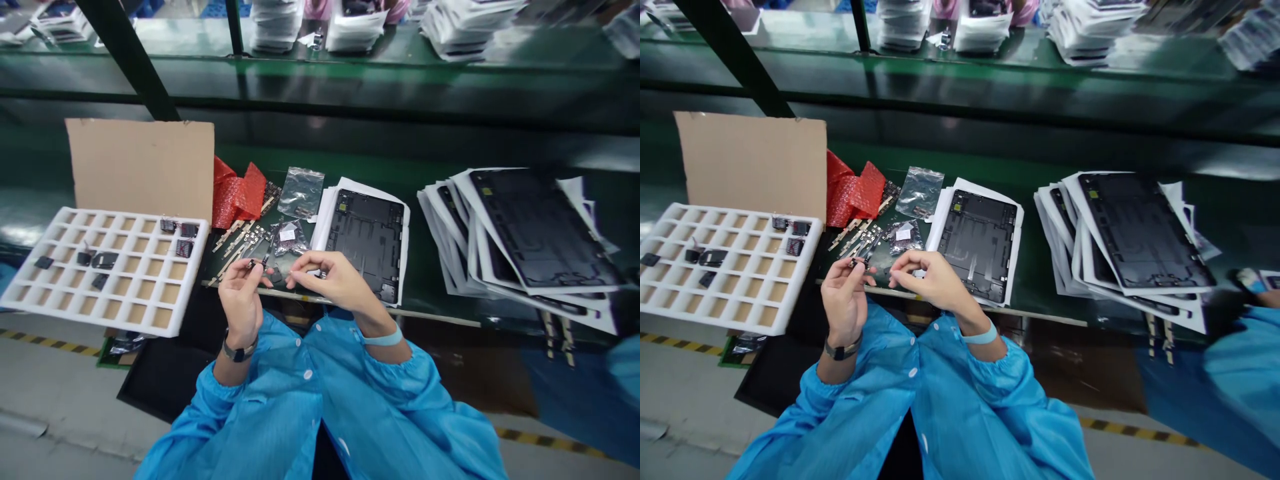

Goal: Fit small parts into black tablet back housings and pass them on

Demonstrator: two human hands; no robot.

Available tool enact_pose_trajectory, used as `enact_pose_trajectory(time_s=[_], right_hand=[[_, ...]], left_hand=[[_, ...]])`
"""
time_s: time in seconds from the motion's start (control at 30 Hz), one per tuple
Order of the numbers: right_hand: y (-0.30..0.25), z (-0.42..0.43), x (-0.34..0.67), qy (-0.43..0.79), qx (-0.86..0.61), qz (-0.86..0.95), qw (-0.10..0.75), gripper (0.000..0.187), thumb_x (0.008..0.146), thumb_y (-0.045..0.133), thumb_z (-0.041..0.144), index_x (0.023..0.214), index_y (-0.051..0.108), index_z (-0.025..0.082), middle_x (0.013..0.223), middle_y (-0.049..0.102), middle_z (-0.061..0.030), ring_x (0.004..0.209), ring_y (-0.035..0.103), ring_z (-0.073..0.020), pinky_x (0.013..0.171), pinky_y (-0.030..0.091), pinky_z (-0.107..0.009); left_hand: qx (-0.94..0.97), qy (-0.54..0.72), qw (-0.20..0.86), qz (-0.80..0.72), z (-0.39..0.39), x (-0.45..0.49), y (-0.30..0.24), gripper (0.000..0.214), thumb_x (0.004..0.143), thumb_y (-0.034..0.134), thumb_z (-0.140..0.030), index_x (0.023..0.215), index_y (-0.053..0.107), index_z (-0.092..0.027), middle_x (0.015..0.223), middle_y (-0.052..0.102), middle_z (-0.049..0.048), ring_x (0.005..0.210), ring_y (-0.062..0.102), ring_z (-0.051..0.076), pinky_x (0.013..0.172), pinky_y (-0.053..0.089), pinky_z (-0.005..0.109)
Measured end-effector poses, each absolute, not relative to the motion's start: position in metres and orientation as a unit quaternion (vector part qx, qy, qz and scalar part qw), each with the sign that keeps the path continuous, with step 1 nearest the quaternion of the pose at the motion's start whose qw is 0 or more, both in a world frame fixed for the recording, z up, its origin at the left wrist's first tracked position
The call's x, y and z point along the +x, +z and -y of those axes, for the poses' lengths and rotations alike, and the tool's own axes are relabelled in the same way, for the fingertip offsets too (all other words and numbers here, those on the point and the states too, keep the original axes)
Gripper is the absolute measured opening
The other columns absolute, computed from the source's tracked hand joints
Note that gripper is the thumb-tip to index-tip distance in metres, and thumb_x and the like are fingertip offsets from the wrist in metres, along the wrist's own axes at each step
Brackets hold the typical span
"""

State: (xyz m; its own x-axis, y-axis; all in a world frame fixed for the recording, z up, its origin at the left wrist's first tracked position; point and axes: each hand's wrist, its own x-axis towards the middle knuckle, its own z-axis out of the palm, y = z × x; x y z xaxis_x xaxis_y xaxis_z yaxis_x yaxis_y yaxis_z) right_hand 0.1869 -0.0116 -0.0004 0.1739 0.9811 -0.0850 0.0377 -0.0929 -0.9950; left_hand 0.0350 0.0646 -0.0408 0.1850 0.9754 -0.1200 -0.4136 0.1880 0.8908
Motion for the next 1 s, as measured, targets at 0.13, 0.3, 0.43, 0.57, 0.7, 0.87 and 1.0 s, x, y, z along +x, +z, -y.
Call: enact_pose_trajectory(time_s=[0.13,0.3,0.43,0.57,0.7,0.87,1.0], right_hand=[[0.001,0.015,0.189,0.439,-0.582,0.447,0.518,0.030,0.087,0.072,0.045,0.082,0.068,0.016,0.078,0.076,-0.0067,0.073,0.070,-0.0189,0.073,0.054,-0.030],[-0.003,0.016,0.188,0.450,-0.571,0.446,0.522,0.028,0.087,0.071,0.043,0.083,0.068,0.016,0.076,0.075,-0.0060,0.070,0.069,-0.0183,0.071,0.054,-0.030],[-0.005,0.016,0.188,0.446,-0.568,0.449,0.526,0.023,0.087,0.070,0.038,0.084,0.068,0.016,0.075,0.074,-0.0049,0.070,0.068,-0.0180,0.071,0.053,-0.030],[-0.004,0.015,0.188,0.439,-0.571,0.457,0.521,0.017,0.088,0.067,0.032,0.084,0.069,0.016,0.074,0.073,-0.0041,0.070,0.067,-0.0169,0.071,0.053,-0.029],[0.000,0.014,0.189,0.432,-0.574,0.467,0.516,0.015,0.088,0.064,0.028,0.083,0.069,0.015,0.075,0.073,-0.0044,0.071,0.067,-0.0170,0.071,0.053,-0.028],[0.003,0.013,0.190,0.418,-0.580,0.477,0.512,0.013,0.088,0.064,0.026,0.083,0.070,0.015,0.075,0.074,-0.0047,0.070,0.067,-0.0168,0.069,0.052,-0.028],[0.005,0.014,0.190,0.410,-0.588,0.480,0.506,0.012,0.086,0.066,0.026,0.083,0.070,0.015,0.074,0.074,-0.0039,0.069,0.067,-0.0166,0.068,0.052,-0.027]], left_hand=[[0.326,0.469,0.737,-0.362,-0.064,0.038,-0.039,0.030,0.066,0.089,-0.029,0.084,0.067,-0.018,0.079,0.070,-0.0011,0.073,0.074,0.015,0.056,0.053,0.019],[0.288,0.438,0.772,-0.358,-0.062,0.043,-0.035,0.029,0.063,0.088,-0.024,0.080,0.066,-0.018,0.076,0.070,-0.0015,0.069,0.070,0.013,0.052,0.049,0.018],[0.292,0.426,0.780,-0.353,-0.058,0.046,-0.031,0.026,0.066,0.085,-0.024,0.075,0.062,-0.018,0.074,0.069,-0.0022,0.064,0.067,0.011,0.053,0.049,0.019],[0.314,0.415,0.782,-0.342,-0.056,0.047,-0.031,0.026,0.069,0.084,-0.025,0.076,0.060,-0.018,0.075,0.068,-0.0025,0.064,0.066,0.009,0.055,0.050,0.018],[0.325,0.422,0.769,-0.354,-0.057,0.047,-0.032,0.028,0.068,0.086,-0.028,0.079,0.062,-0.018,0.072,0.068,-0.0029,0.061,0.067,0.011,0.051,0.049,0.018],[0.358,0.458,0.730,-0.359,-0.057,0.047,-0.029,0.027,0.068,0.086,-0.029,0.077,0.063,-0.018,0.074,0.068,-0.0019,0.061,0.068,0.012,0.051,0.050,0.019],[0.412,0.489,0.672,-0.373,-0.054,0.048,-0.029,0.022,0.072,0.084,-0.030,0.078,0.067,-0.017,0.078,0.070,0.0004,0.059,0.066,0.011,0.049,0.049,0.019]])
